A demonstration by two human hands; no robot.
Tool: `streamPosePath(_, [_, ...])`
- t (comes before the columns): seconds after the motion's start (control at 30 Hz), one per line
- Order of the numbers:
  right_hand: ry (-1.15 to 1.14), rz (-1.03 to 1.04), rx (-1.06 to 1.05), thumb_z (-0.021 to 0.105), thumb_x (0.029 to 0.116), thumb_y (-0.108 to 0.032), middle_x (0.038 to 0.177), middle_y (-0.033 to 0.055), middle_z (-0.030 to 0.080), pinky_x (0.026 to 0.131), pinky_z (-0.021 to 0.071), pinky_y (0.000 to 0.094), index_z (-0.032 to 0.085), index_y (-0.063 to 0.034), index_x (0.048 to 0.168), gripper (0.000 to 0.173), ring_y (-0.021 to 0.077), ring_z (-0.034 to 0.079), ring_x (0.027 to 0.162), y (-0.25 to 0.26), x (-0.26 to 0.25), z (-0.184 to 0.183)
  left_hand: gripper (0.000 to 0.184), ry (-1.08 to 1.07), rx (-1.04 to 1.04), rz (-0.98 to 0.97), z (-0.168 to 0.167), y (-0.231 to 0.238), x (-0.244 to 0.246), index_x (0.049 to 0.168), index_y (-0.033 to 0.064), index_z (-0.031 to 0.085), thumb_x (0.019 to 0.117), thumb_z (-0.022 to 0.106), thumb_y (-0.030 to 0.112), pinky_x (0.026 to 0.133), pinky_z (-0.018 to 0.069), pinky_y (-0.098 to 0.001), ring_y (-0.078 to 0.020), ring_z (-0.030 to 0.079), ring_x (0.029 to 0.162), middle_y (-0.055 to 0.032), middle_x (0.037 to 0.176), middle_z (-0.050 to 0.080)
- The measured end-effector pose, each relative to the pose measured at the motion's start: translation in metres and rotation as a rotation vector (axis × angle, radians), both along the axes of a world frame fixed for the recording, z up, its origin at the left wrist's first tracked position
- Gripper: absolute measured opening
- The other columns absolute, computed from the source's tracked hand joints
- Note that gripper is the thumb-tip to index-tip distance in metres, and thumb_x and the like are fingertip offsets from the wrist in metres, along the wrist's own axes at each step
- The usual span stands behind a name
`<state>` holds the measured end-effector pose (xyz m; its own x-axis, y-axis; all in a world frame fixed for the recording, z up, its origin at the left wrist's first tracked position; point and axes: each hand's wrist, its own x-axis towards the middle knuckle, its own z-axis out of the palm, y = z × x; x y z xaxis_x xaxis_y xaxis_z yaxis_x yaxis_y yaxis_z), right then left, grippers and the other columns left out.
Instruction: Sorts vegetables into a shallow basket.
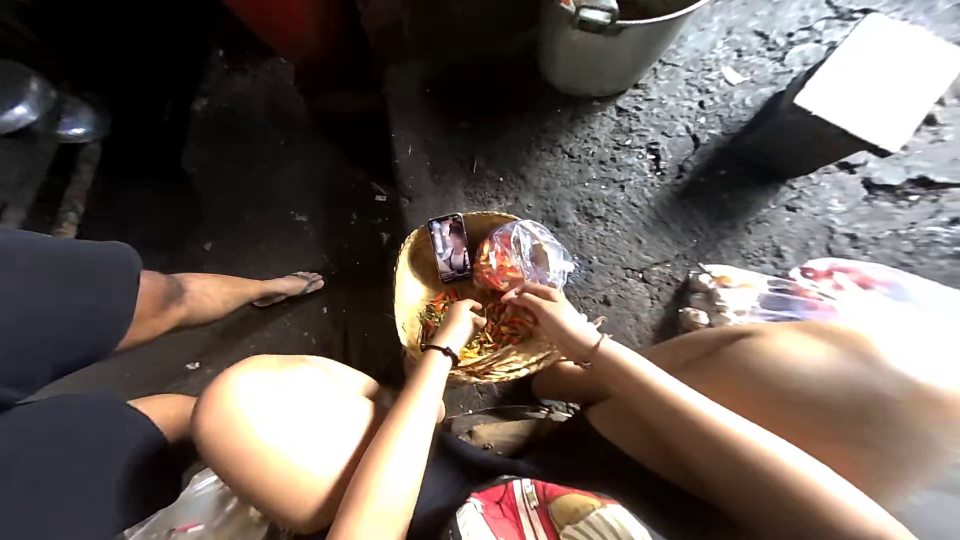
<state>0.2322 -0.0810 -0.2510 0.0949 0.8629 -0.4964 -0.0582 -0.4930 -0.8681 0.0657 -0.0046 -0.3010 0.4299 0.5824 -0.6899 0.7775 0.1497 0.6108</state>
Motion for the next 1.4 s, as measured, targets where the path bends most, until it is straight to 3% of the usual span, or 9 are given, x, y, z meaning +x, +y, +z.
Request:
streamPosePath(0.1, [-0.283,0.26,0.009,0.056,0.1059,-0.021,0.109,0.0135,0.069,0.09,0.0528,0.0375,0.066,-0.0002,0.12,0.027,0.0172,0.066,0.097,0.003,-0.002,-0.009,0.035,-0.16,0.053,0.134,0.01,-0.012,-0.013,0.134,-0.0025,0.062,0.102,0.063,0.012,0.102,0.0525,-0.0352,-0.0197,0.068,0.113,-0.0167,0.124,0.069])
streamPosePath(0.23, [-0.472,0.401,0.019,0.053,0.1069,-0.041,0.117,0.0183,0.069,0.099,0.0511,0.0519,0.063,-0.0024,0.128,0.045,0.0296,0.067,0.109,0.0,-0.015,-0.011,0.018,-0.543,-0.024,0.589,0.018,-0.026,-0.012,0.114,-0.0056,0.07,0.1001,0.065,0.004,0.092,0.0566,-0.0326,-0.0157,0.069,0.098,-0.0139,0.109,0.072])
streamPosePath(0.33, [-0.464,0.258,0.135,0.057,0.1066,-0.028,0.103,0.0164,0.07,0.09,0.0542,0.0415,0.067,0.0018,0.116,0.033,0.0229,0.068,0.094,-0.004,-0.018,-0.008,0.018,-0.709,-0.137,0.781,0.022,-0.033,-0.003,0.115,-0.0069,0.07,0.1012,0.063,0.004,0.09,0.0587,-0.0324,-0.016,0.071,0.094,-0.0129,0.106,0.073])
streamPosePath(0.47, [-0.457,0.121,0.308,0.067,0.0995,-0.012,0.107,0.0121,0.072,0.089,0.0574,0.0354,0.071,-0.0005,0.112,0.018,0.0165,0.069,0.095,-0.004,-0.014,-0.007,0.018,-0.687,-0.054,0.735,0.018,-0.034,-0.005,0.114,-0.0032,0.073,0.1009,0.064,0.006,0.095,0.0548,-0.0324,-0.0142,0.068,0.102,-0.0106,0.109,0.074])
streamPosePath(0.63, [-0.363,0.092,0.335,0.067,0.0997,-0.015,0.099,0.0073,0.071,0.079,0.0567,0.0308,0.071,-0.0035,0.113,0.018,0.0104,0.066,0.083,0.0,-0.006,-0.008,0.018,-0.669,-0.12,0.666,0.023,-0.029,-0.008,0.114,-0.0042,0.069,0.1035,0.059,0.006,0.087,0.0587,-0.0319,-0.0149,0.07,0.091,-0.0114,0.102,0.073])
streamPosePath(0.87, [0.532,-0.167,0.011,0.042,0.1095,-0.012,0.083,-0.0014,0.062,0.065,0.0509,0.0199,0.065,-0.0055,0.108,0.024,0.0044,0.055,0.066,0.005,-0.007,0.003,0.016,-0.916,-0.323,0.733,0.031,-0.027,-0.012,0.109,0.0028,0.069,0.1047,0.053,0.005,0.082,0.0594,-0.0293,-0.012,0.069,0.082,-0.0048,0.092,0.072])
streamPosePath(1.0, [0.576,-0.343,-0.039,0.038,0.1108,-0.025,0.083,-0.0018,0.058,0.063,0.0482,0.021,0.059,-0.0126,0.104,0.026,0.0064,0.053,0.066,0.006,0.0,0.009,0.014,-0.434,0.206,0.297,0.024,0.005,-0.041,0.109,0.0014,0.073,0.1006,0.066,0.01,0.091,0.0579,-0.0358,-0.0148,0.071,0.093,-0.0075,0.1,0.075])
streamPosePath(1.13, [0.569,-0.362,-0.076,0.034,0.1098,-0.02,0.081,0.0025,0.059,0.066,0.0525,0.0237,0.057,-0.0086,0.096,0.029,0.0107,0.058,0.068,0.01,0.003,0.012,0.023,0.186,0.201,-0.116,0.015,0.008,-0.041,0.117,0.008,0.076,0.0956,0.071,0.015,0.107,0.0483,-0.0525,-0.0306,0.065,0.119,-0.0154,0.123,0.071])
streamPosePath(1.4, [0.352,-0.315,-0.12,0.039,0.1103,-0.018,0.074,0.0022,0.059,0.06,0.0508,0.0246,0.064,-0.0056,0.102,0.029,0.0117,0.058,0.064,0.007,-0.006,0.0,0.026,0.249,0.469,0.057,-0.042,0.023,0.003,0.117,0.0019,0.071,0.1043,0.058,0.021,0.098,0.0524,-0.057,-0.0373,0.066,0.113,-0.0207,0.12,0.068])
